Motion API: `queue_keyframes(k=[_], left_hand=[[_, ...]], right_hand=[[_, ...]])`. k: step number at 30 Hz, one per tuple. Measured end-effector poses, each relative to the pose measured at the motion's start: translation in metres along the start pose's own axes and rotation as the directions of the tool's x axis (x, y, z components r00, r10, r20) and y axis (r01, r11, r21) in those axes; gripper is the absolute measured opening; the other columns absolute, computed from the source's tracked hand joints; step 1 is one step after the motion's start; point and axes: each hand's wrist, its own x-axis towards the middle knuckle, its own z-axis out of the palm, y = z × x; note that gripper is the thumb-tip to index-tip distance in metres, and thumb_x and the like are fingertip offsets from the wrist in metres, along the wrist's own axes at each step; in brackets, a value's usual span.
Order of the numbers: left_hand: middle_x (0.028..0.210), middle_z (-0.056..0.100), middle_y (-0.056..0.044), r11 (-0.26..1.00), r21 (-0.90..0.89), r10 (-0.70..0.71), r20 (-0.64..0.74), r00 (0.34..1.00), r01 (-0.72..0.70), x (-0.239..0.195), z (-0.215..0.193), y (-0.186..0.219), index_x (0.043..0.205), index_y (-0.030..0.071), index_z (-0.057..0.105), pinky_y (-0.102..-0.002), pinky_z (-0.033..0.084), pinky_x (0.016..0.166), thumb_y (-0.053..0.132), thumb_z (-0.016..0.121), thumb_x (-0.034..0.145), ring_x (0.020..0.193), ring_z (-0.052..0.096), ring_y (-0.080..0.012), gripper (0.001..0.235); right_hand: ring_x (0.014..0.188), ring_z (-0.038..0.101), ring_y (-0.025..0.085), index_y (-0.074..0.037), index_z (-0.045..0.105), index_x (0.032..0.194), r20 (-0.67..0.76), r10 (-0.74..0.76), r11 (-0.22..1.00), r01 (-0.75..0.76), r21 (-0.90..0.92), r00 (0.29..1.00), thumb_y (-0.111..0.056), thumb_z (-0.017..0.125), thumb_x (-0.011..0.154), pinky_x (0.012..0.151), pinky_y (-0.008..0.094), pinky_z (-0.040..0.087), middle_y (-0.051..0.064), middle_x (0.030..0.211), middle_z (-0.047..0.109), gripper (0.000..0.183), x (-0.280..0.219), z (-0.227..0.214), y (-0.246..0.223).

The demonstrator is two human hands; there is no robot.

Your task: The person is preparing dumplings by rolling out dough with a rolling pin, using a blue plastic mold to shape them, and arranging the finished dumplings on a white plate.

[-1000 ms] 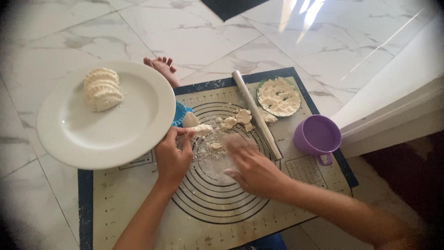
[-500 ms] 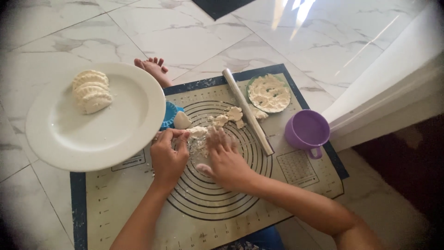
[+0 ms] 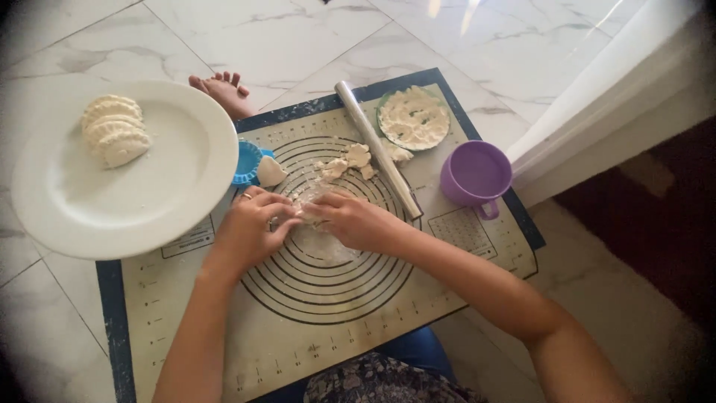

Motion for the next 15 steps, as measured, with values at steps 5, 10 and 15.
queue_keyframes(k=[5, 10, 15], left_hand=[[0.105, 0.076, -0.01, 0.988, 0.15, -0.074, 0.186, 0.98, 0.046, 0.004, -0.014, 0.019, 0.106, 0.016, 0.079, -0.044, 0.056, 0.088, 0.025, 0.083, 0.078, 0.109, 0.068, -0.0286, 0.03], [0.098, 0.077, -0.007, 0.97, 0.24, -0.06, 0.139, 0.988, 0.025, 0.001, -0.002, 0.014, 0.102, 0.02, 0.08, -0.041, 0.056, 0.084, 0.031, 0.081, 0.083, 0.105, 0.069, -0.0248, 0.022], [0.103, 0.077, -0.004, 0.956, 0.285, -0.108, 0.13, 0.986, 0.067, 0.003, 0.0, 0.018, 0.101, 0.02, 0.077, -0.038, 0.057, 0.086, 0.025, 0.08, 0.083, 0.109, 0.067, -0.0222, 0.019]], right_hand=[[0.113, 0.067, 0.042, -0.001, 0.062, 0.136, 0.086, 0.047, 0.999, -0.045, -0.021, 0.995, -0.014, 0.067, 0.095, 0.097, 0.046, 0.055, 0.026, 0.121, 0.067, 0.043, 0.003, -0.012, -0.001], [0.102, 0.072, 0.034, -0.002, 0.071, 0.127, -0.01, 0.01, 1.0, -0.01, -0.014, 1.0, -0.016, 0.065, 0.098, 0.089, 0.038, 0.059, 0.023, 0.109, 0.072, 0.032, 0.004, -0.003, 0.006], [0.098, 0.072, 0.035, -0.002, 0.074, 0.12, -0.094, -0.019, 0.999, 0.016, -0.029, 0.995, -0.019, 0.069, 0.097, 0.084, 0.038, 0.06, 0.022, 0.108, 0.073, 0.029, 0.005, 0.004, 0.007]])
